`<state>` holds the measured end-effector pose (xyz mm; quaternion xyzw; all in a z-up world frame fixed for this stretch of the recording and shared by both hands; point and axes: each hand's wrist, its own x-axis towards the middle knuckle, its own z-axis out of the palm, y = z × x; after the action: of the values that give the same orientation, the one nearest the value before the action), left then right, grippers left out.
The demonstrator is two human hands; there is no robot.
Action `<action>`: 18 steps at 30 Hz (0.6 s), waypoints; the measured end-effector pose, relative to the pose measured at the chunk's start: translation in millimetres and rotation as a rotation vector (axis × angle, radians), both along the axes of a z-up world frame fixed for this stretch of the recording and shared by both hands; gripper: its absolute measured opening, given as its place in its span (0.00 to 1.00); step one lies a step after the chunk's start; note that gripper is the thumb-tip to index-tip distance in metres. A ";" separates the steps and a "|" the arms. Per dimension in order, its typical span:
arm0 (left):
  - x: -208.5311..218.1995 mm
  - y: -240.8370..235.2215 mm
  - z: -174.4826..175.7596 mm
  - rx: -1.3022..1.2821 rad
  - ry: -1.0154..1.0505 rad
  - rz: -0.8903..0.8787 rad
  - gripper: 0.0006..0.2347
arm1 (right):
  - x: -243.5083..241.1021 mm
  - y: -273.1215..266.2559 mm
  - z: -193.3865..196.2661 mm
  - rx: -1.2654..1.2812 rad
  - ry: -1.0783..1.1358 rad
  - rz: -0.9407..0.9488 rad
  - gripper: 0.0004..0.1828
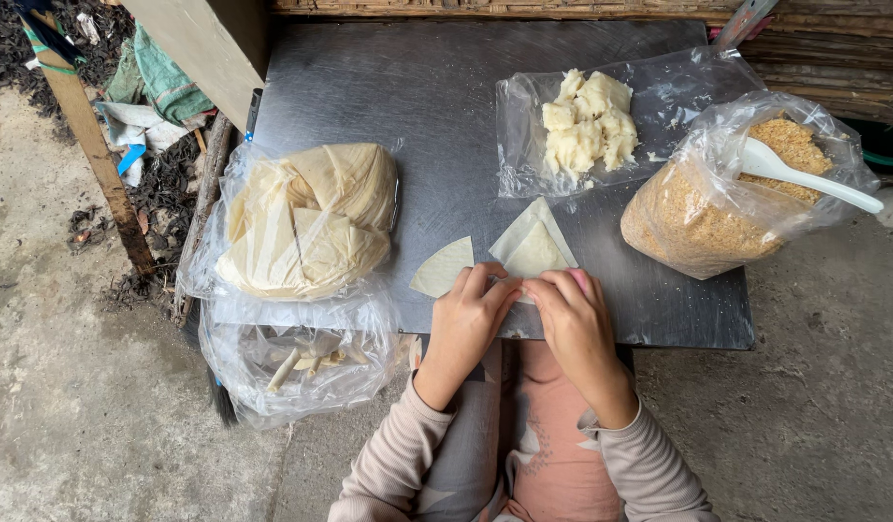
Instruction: The person assembles triangular food wraps by placing a grain filling onto the center of a wrapper and folding the edges to seal it. The person repeats this process for multiple wraps, placing the finished items into a plastic bag.
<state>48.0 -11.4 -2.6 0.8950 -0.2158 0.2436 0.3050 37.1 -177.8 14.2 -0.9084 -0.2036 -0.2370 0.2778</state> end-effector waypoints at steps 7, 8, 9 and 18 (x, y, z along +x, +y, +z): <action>-1.6 -1.0 1.5 0.016 -0.025 0.011 0.09 | 3.3 -0.2 -5.2 -0.010 -0.006 -0.007 0.08; -3.1 -1.1 2.1 0.012 -0.031 0.013 0.10 | 4.3 0.0 -6.5 -0.017 0.008 -0.014 0.08; -4.1 -1.2 2.5 0.008 -0.037 0.015 0.10 | 5.1 0.1 -7.8 -0.008 0.008 -0.022 0.08; -2.0 -5.6 -3.2 0.105 -0.083 0.083 0.09 | 6.7 -0.9 -20.7 0.084 -0.029 -0.070 0.15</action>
<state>45.9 -17.1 -5.8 0.9071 -0.2035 0.2812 0.2379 43.8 -178.6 -6.6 -0.8989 -0.1657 -0.2680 0.3044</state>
